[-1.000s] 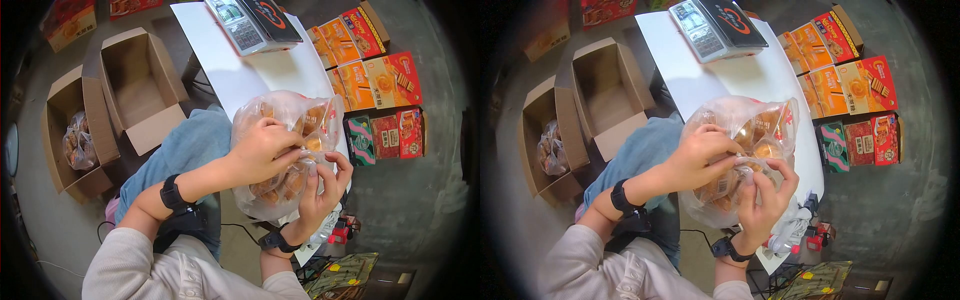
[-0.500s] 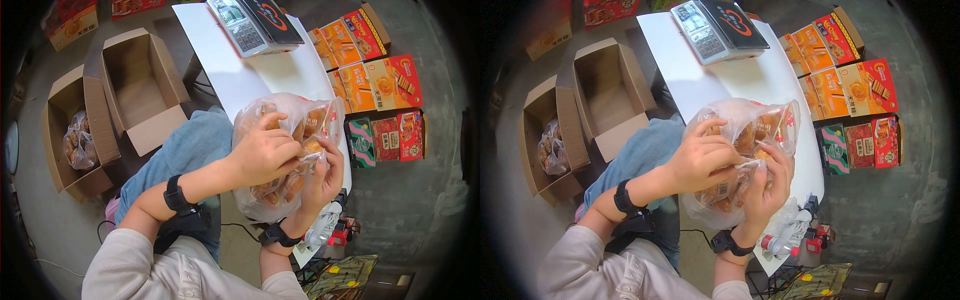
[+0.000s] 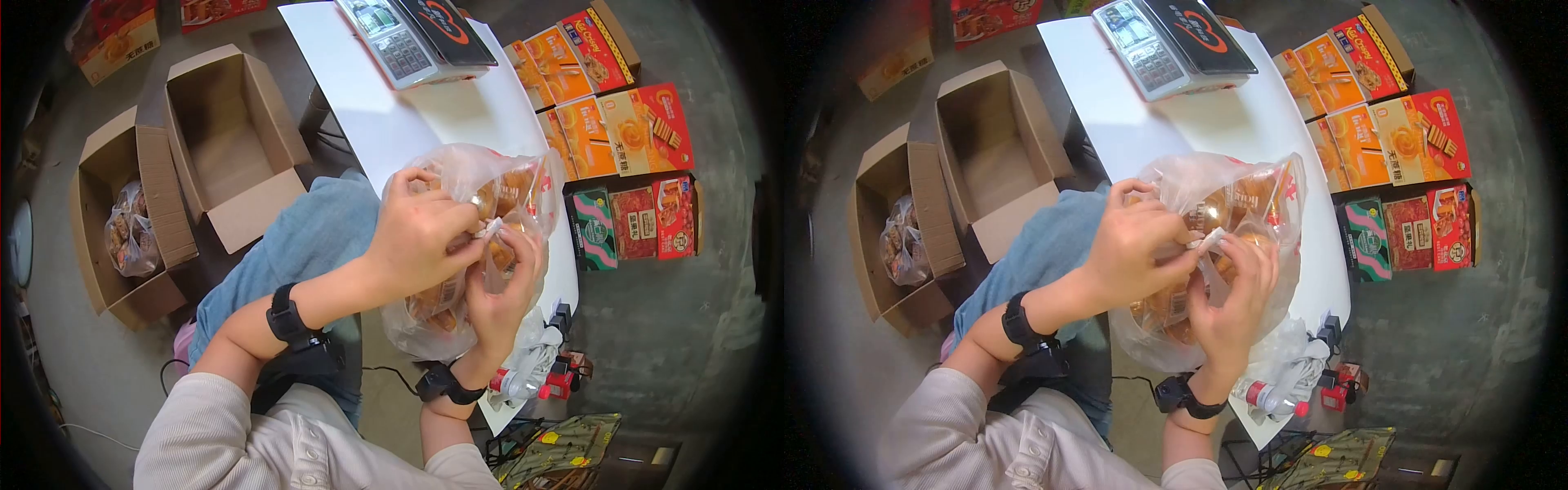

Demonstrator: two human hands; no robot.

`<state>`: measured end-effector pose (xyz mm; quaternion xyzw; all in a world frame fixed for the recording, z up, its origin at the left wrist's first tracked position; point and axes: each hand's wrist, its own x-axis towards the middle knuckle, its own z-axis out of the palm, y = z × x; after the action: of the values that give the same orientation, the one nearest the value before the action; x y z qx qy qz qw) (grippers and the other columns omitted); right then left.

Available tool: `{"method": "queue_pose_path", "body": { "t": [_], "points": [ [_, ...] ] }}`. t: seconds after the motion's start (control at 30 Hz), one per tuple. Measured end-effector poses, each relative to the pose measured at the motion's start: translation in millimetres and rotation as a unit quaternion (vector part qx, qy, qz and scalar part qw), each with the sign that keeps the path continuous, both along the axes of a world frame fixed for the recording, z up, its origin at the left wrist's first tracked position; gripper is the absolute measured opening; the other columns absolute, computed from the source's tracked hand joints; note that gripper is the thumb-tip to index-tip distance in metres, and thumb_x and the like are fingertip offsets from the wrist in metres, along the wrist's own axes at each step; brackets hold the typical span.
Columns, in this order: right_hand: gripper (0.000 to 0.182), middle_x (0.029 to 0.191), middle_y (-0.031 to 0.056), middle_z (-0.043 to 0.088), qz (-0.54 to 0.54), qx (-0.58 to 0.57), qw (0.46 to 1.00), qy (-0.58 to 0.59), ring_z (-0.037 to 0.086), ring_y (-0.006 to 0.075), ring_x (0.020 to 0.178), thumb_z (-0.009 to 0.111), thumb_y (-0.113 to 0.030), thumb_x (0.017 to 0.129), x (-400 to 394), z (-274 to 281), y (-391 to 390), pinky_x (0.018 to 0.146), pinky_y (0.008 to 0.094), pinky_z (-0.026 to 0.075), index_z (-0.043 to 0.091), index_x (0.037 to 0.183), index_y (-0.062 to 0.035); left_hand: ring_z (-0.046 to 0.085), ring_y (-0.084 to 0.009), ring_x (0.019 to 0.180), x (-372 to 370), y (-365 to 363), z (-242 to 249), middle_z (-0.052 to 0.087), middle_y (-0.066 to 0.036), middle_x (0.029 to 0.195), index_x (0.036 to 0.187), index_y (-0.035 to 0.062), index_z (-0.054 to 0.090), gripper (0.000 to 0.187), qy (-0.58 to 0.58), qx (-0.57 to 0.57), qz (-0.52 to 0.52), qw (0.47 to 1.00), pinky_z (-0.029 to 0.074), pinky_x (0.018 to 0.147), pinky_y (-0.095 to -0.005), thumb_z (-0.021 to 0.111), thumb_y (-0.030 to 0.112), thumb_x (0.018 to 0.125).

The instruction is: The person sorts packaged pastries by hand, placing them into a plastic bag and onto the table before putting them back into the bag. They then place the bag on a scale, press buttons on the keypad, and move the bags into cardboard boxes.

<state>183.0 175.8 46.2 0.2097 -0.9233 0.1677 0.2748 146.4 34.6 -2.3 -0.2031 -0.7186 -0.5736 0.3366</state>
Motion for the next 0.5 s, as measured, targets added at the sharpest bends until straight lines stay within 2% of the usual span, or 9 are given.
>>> {"method": "queue_pose_path", "body": {
  "t": [0.07,0.23,0.3,0.5],
  "points": [
    [0.043,0.107,0.0080,0.058,0.002,0.025,1.000,0.011,0.050,0.0272,0.104,0.064,-0.002,0.066,-1.5,-0.4,0.4,0.104,0.0500,0.024,0.051,0.106,-0.0066,0.055,-0.0157,0.060,-1.3,1.0,-0.8,0.054,0.000,0.057,0.069,0.0108,0.055,0.015,0.040,-0.004,0.017,0.999,0.034,0.084,-0.0381,0.068,0.017,0.067],
    [0.034,0.108,0.0060,0.057,-0.020,0.080,0.996,0.015,0.050,0.0261,0.103,0.060,0.000,0.070,-3.1,-1.0,0.6,0.103,0.0504,0.025,0.055,0.103,-0.0070,0.056,-0.0149,0.061,-3.2,0.2,-0.5,0.056,0.000,0.061,0.069,0.0110,0.058,0.014,0.051,-0.037,0.036,0.997,0.035,0.089,-0.0407,0.071,0.015,0.067],
    [0.032,0.108,0.0065,0.057,-0.018,0.082,0.996,0.015,0.050,0.0264,0.103,0.058,0.000,0.071,-2.9,-0.4,0.3,0.103,0.0510,0.024,0.055,0.102,-0.0068,0.056,-0.0146,0.062,-3.5,-0.5,-0.9,0.056,0.000,0.062,0.070,0.0108,0.058,0.013,0.061,-0.055,0.043,0.996,0.035,0.090,-0.0416,0.070,0.015,0.067],
    [0.025,0.110,0.0088,0.055,-0.004,0.052,0.998,0.017,0.049,0.0296,0.105,0.049,0.001,0.072,-2.8,-1.2,-0.1,0.102,0.0536,0.024,0.055,0.096,-0.0053,0.057,-0.0134,0.072,-4.5,2.0,-0.3,0.061,0.002,0.078,0.074,0.0108,0.059,0.013,0.080,-0.072,0.059,0.992,0.036,0.090,-0.0400,0.070,0.017,0.068]
  ]
}}
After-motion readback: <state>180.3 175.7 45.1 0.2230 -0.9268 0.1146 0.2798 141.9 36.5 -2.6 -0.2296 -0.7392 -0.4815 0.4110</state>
